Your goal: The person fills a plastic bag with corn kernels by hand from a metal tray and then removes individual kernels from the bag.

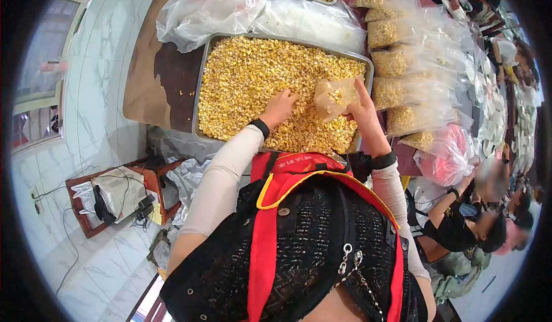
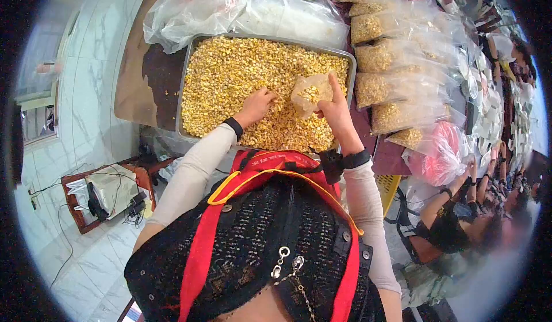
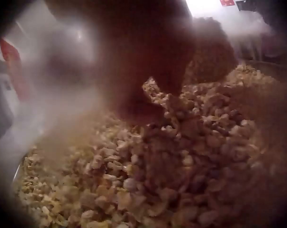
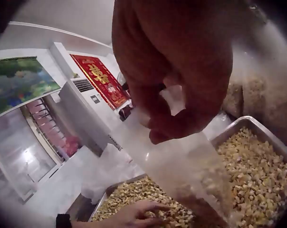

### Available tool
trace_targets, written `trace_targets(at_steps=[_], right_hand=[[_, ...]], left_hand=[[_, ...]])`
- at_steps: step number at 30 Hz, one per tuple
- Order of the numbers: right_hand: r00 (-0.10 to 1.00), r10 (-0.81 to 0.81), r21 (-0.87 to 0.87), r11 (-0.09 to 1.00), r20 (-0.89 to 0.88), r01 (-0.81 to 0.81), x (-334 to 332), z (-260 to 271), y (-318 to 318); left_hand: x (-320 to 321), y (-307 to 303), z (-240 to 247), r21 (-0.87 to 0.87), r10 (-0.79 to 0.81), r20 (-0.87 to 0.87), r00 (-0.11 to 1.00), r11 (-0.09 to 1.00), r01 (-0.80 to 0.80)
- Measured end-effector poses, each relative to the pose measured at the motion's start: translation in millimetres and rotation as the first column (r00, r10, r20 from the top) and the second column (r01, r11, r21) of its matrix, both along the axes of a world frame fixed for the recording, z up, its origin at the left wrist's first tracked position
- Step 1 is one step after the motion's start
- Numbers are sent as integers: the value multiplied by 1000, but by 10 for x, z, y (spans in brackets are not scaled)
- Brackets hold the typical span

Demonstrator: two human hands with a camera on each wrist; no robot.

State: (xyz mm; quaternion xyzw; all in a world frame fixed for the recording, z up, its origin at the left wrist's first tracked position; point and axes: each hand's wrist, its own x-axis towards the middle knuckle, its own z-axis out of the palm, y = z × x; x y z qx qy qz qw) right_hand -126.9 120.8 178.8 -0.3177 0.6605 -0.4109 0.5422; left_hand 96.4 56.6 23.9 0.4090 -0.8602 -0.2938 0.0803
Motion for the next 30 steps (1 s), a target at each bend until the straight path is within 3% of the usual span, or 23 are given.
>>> trace_targets(at_steps=[4,6,7,9,11,13,15,16,19,21,23,24,25,27,28,29,30], right_hand=[[998,17,-104,994,-61,-23,105,92,-36],[998,25,-75,997,-53,-29,140,111,-20],[998,42,-51,998,-49,-44,136,139,-30],[990,70,-41,996,-119,-75,113,120,-38],[994,62,-23,998,-95,-64,161,281,-43],[992,56,-35,998,-116,-60,153,228,-58],[983,106,2,994,-148,-107,138,145,-60],[979,110,-28,993,-174,-116,152,137,-32],[970,118,-24,992,-213,-126,117,102,37],[975,95,-13,995,-199,-100,54,25,75],[947,105,-142,978,-305,-154,22,-21,104],[950,105,-151,976,-295,-155,46,68,96],[949,94,-151,978,-302,-145,42,8,104],[834,94,-235,937,-543,-258,-27,-176,113],[810,105,-232,930,-577,-286,-39,-153,111],[740,133,-164,935,-660,-314,-49,-128,121],[705,146,-104,949,-694,-299,-32,-30,131]], left_hand=[[53,-273,37,-161,133,-49,990,977,-139],[60,-354,98,-416,301,20,954,870,-266],[47,-349,64,-421,291,8,957,869,-261],[6,-236,-86,-372,243,200,949,915,-156],[-11,-106,-213,-366,128,140,982,928,-69],[-24,-80,-81,-326,130,161,978,943,-71],[-19,-118,27,-13,132,196,972,991,-132],[22,-141,-79,33,183,69,981,982,-186],[51,-107,-31,53,264,-17,964,963,-262],[-2,-2,92,-39,166,-47,985,985,-167],[-78,188,247,-259,23,186,982,966,26],[-77,232,152,-352,-30,218,975,930,107],[-70,248,116,-354,-40,211,977,928,115],[-39,211,60,-169,-143,177,974,970,174],[1,185,36,-120,-133,55,990,983,138],[16,158,-2,-129,-153,41,987,979,157],[15,127,-82,-57,-59,14,998,997,60]])
